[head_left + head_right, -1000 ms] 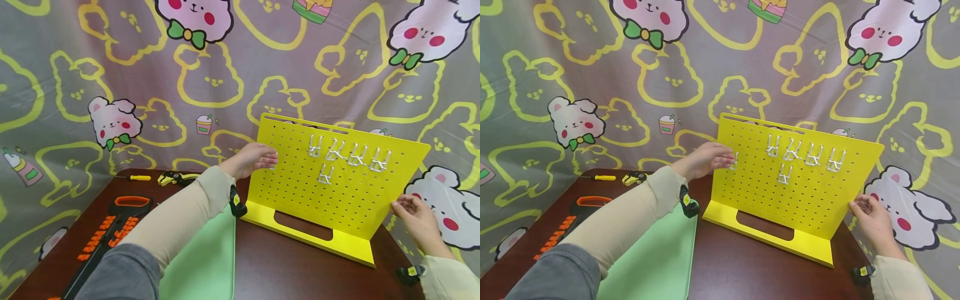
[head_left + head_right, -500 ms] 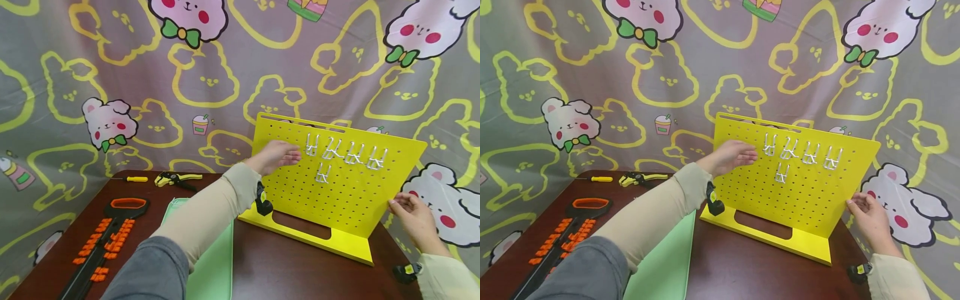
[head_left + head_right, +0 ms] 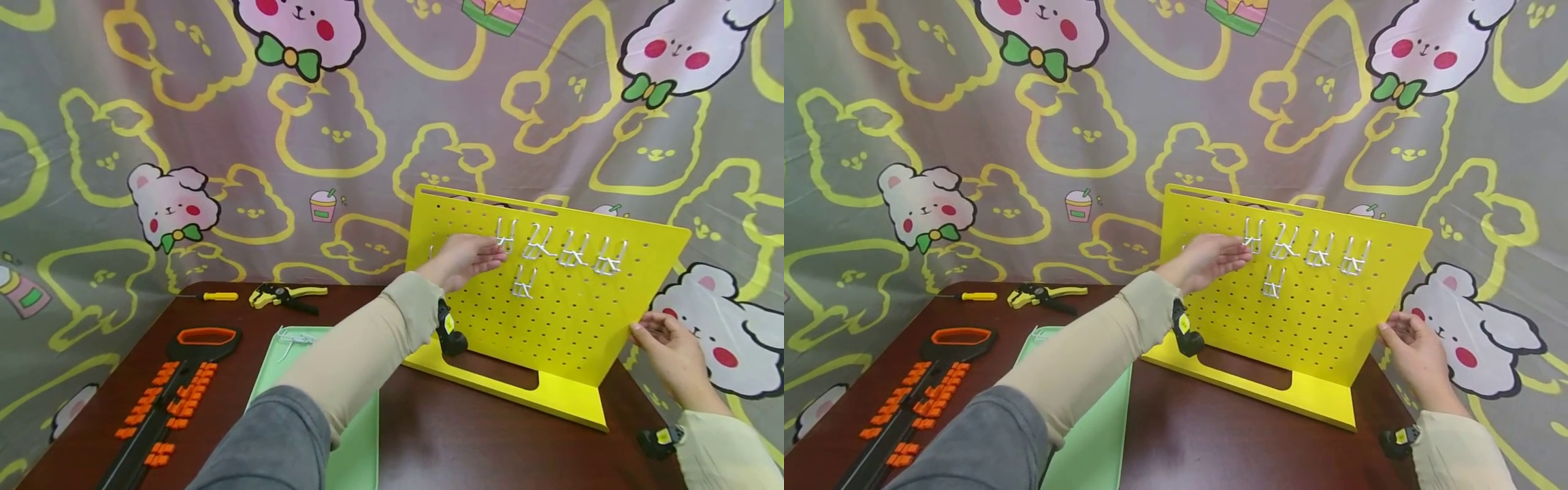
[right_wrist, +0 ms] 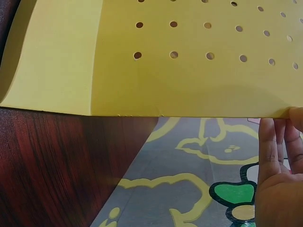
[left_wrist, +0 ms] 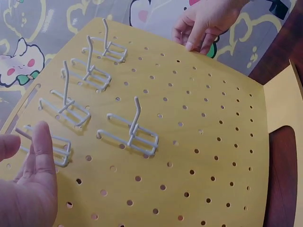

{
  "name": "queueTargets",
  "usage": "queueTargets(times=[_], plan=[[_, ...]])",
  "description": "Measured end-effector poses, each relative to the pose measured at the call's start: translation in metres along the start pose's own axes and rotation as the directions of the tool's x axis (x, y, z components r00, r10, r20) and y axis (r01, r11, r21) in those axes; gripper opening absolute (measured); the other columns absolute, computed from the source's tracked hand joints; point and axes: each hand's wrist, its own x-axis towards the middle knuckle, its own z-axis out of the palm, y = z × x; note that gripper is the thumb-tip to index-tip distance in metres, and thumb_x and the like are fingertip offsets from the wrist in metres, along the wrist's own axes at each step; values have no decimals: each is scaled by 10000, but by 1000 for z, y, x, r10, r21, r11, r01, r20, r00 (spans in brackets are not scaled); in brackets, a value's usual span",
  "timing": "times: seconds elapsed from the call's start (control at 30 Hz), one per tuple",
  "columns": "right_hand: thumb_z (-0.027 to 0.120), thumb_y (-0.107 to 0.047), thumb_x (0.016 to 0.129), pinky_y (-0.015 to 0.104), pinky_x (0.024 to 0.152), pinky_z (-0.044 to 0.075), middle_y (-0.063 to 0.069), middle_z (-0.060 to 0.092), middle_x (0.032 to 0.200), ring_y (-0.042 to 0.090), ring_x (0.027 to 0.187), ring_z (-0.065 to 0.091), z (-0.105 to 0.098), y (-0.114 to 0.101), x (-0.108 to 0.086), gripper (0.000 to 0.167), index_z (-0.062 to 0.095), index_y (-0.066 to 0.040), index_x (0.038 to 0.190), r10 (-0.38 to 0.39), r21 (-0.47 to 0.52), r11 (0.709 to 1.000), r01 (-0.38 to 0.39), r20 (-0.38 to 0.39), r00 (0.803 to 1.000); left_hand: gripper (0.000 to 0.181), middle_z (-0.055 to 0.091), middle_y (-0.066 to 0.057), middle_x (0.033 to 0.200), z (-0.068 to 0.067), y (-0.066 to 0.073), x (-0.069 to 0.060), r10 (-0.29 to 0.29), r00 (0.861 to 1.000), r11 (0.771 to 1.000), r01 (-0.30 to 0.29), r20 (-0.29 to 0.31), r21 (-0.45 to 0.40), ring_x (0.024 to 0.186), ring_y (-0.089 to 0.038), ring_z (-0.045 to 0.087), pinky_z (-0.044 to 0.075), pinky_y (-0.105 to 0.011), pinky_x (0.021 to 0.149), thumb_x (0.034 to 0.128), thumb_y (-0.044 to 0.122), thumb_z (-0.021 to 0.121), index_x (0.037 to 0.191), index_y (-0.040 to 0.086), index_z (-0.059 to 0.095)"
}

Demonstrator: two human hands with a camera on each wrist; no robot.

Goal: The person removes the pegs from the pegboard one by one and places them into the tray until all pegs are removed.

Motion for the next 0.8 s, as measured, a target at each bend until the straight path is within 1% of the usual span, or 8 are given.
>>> queueTargets(times=[0.07,0.13,0.3,0.37,0.53,0.63,0.7,0.8], plan=[[594,-187,1063,85,633,530,-206,537,886,-110,734,573,0,0,0,355,479,99,1239,4,-6,1000,-4,-2,1000,183,693,-104,885,2,-1,1,8,1000,1000,-8,2,-17,817,-179,674,596,-286,875,1060,30,562,1103,-93,690],[593,-190,1063,84,632,529,-198,536,892,-116,731,567,0,0,0,359,479,98,1245,7,-10,1000,-7,-4,1000,164,684,-105,888,3,-1,2,12,1000,999,-12,6,-30,818,-177,664,588,-296,902,1060,18,555,1082,-87,680],[591,-182,1064,84,632,530,-196,534,893,-115,730,570,1,0,-1,359,479,98,1257,10,-17,1000,-10,-7,1000,165,665,-102,900,7,-2,5,26,1000,999,-25,18,-40,829,-179,647,571,-329,955,1062,2,543,1137,-103,645],[592,-176,1063,87,632,532,-200,536,889,-108,732,578,1,0,0,356,478,99,1257,10,-14,1000,-10,-6,1000,197,664,-101,899,7,-2,4,28,999,999,-28,17,-43,829,-179,647,575,-320,942,1060,4,548,1183,-122,635],[596,-184,1062,88,636,534,-197,539,890,-105,734,580,1,0,0,368,476,101,1261,4,-14,1000,-4,-2,1000,197,664,-106,884,9,-3,3,29,1000,999,-29,-7,-38,815,-181,645,587,-301,899,1044,-20,564,1179,-140,643],[597,-190,1062,84,636,530,-198,536,892,-108,734,575,0,1,0,370,476,99,1258,4,-15,1000,-4,-2,1000,139,662,-100,874,13,-4,1,33,999,999,-34,-9,-22,803,-174,647,596,-282,858,1033,-44,570,1112,-116,659],[599,-190,1061,82,636,529,-197,535,893,-109,736,573,0,2,0,365,477,96,1251,7,-13,1000,-7,-3,1000,86,662,-100,860,15,-5,-2,44,999,999,-44,-9,-23,788,-172,653,604,-262,798,1026,-56,577,1030,-70,662],[598,-180,1060,76,636,521,-174,541,907,-115,738,559,0,2,0,353,478,96,1244,9,-18,1000,-9,-7,1000,113,656,-101,852,14,-5,-6,55,998,998,-55,-1,-23,761,-176,659,598,-232,694,1019,-59,589,939,16,618]])
